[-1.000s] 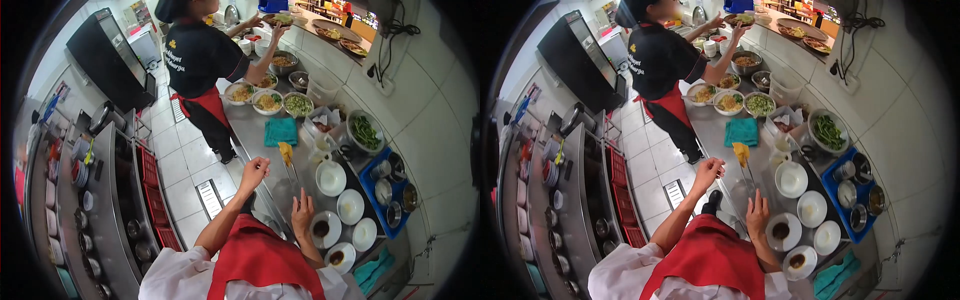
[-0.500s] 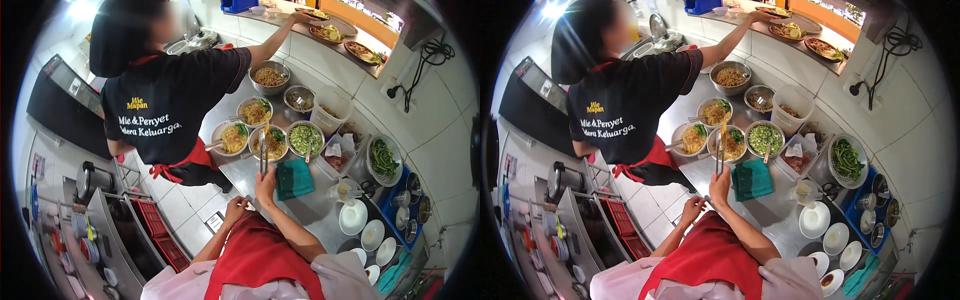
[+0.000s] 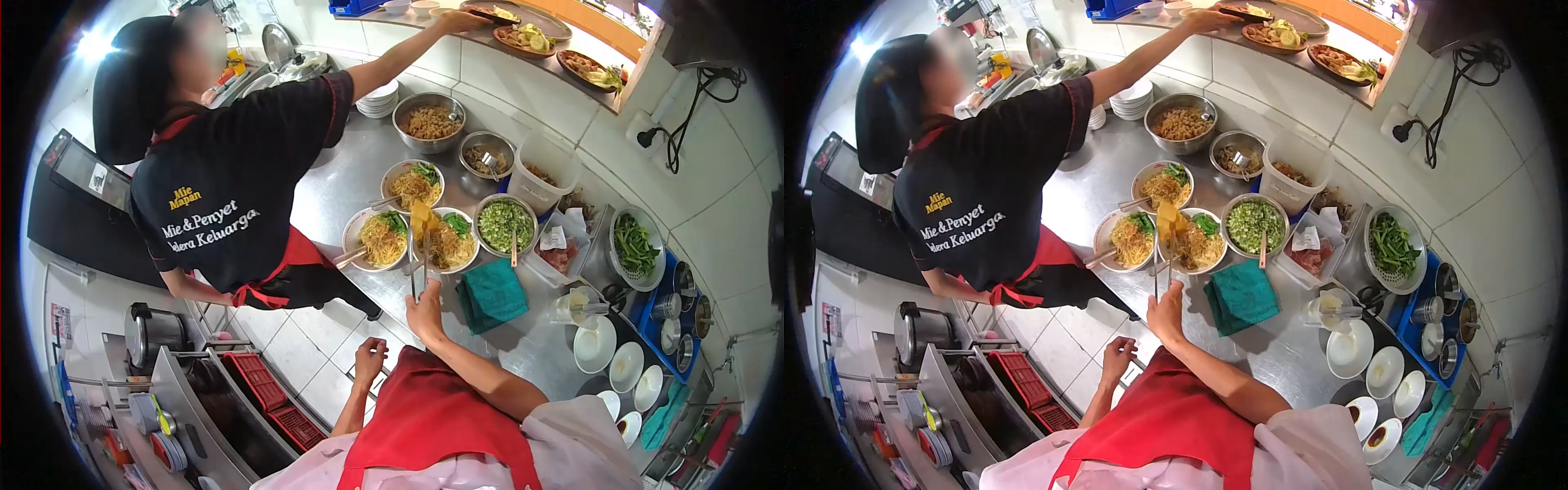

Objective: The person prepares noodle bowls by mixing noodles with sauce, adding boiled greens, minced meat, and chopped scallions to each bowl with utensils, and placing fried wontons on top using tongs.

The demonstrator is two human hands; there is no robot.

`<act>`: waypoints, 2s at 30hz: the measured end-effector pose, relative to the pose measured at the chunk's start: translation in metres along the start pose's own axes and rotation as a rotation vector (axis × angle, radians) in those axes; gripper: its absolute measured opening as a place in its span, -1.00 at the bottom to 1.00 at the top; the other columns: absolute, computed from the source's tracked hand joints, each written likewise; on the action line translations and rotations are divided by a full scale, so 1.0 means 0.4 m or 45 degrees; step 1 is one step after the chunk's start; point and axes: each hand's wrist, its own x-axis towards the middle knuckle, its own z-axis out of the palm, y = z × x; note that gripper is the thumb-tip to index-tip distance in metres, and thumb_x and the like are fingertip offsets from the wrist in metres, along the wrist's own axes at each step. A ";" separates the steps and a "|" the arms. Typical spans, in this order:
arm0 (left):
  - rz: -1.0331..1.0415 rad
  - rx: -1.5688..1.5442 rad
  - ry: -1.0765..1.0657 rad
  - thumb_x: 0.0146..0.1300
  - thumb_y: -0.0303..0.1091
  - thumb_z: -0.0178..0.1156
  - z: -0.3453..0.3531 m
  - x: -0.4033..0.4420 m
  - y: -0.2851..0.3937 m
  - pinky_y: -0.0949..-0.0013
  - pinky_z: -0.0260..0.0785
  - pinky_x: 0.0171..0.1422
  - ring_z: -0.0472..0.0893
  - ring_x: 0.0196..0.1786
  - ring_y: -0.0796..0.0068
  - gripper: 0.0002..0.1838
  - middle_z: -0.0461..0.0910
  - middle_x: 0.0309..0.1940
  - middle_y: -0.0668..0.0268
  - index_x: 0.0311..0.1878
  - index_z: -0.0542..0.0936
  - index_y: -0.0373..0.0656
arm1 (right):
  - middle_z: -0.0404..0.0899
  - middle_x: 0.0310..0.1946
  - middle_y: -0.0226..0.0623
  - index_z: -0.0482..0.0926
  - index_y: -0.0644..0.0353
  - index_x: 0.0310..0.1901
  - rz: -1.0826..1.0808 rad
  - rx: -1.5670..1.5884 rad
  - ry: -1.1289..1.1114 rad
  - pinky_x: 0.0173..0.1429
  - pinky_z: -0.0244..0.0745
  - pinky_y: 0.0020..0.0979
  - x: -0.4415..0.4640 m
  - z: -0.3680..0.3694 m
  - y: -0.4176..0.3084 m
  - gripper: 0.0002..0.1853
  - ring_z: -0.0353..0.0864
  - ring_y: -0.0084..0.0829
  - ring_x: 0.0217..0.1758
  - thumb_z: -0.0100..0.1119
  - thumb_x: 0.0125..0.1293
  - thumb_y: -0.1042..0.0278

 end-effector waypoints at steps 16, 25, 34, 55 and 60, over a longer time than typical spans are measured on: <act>0.389 0.030 0.145 0.35 -0.29 0.11 -0.005 0.109 0.359 0.50 0.44 -0.33 0.59 -0.43 0.57 -0.75 0.62 -0.51 0.26 -0.20 0.59 -0.33 | 0.40 -0.31 -0.31 0.20 0.22 0.18 0.459 0.482 -0.431 -0.52 0.38 -0.52 -0.070 -0.267 -0.049 -0.45 0.39 -0.57 -0.46 0.22 0.23 0.35; 0.649 0.579 0.436 0.12 -0.18 0.26 0.100 0.397 0.568 0.13 0.46 -0.19 0.65 -0.32 0.02 -0.71 0.64 -0.46 0.01 -0.30 0.64 -0.26 | 0.53 -0.29 0.07 0.41 0.35 -0.01 -0.217 -0.414 -0.164 -0.18 0.49 -0.11 0.044 -0.341 -0.035 -0.60 0.59 0.01 -0.31 0.17 0.09 0.44; 0.647 0.574 0.207 0.08 -0.21 0.24 0.138 0.496 0.551 0.04 0.46 -0.15 0.63 -0.26 -0.05 -0.75 0.63 -0.39 -0.05 -0.40 0.63 -0.25 | 0.55 -0.27 0.24 0.45 0.44 -0.15 -0.331 -0.834 -0.352 -0.08 0.54 -0.04 0.154 -0.297 -0.096 -0.67 0.62 0.14 -0.20 0.20 0.05 0.44; 0.682 0.038 -1.169 0.38 -0.22 0.10 0.410 -0.215 0.462 0.51 0.29 -0.37 0.45 -0.45 0.60 -0.72 0.53 -0.47 0.40 -0.09 0.60 -0.26 | 0.51 -0.58 -0.37 0.49 0.15 0.06 0.638 1.000 -0.141 -0.67 0.08 -0.62 -0.579 -0.779 0.138 -0.61 0.21 -0.72 -0.73 -0.17 0.47 0.05; 0.136 0.273 -2.056 0.45 -0.24 -0.02 0.688 -0.709 0.259 0.49 0.38 -0.13 0.52 -0.16 0.57 -0.64 0.54 -0.12 0.28 0.16 0.44 -0.28 | 0.50 -0.59 -0.34 0.26 0.16 0.05 0.421 1.205 0.490 -0.69 0.08 -0.64 -1.007 -0.835 0.211 -0.69 0.19 -0.73 -0.77 -0.20 0.51 0.10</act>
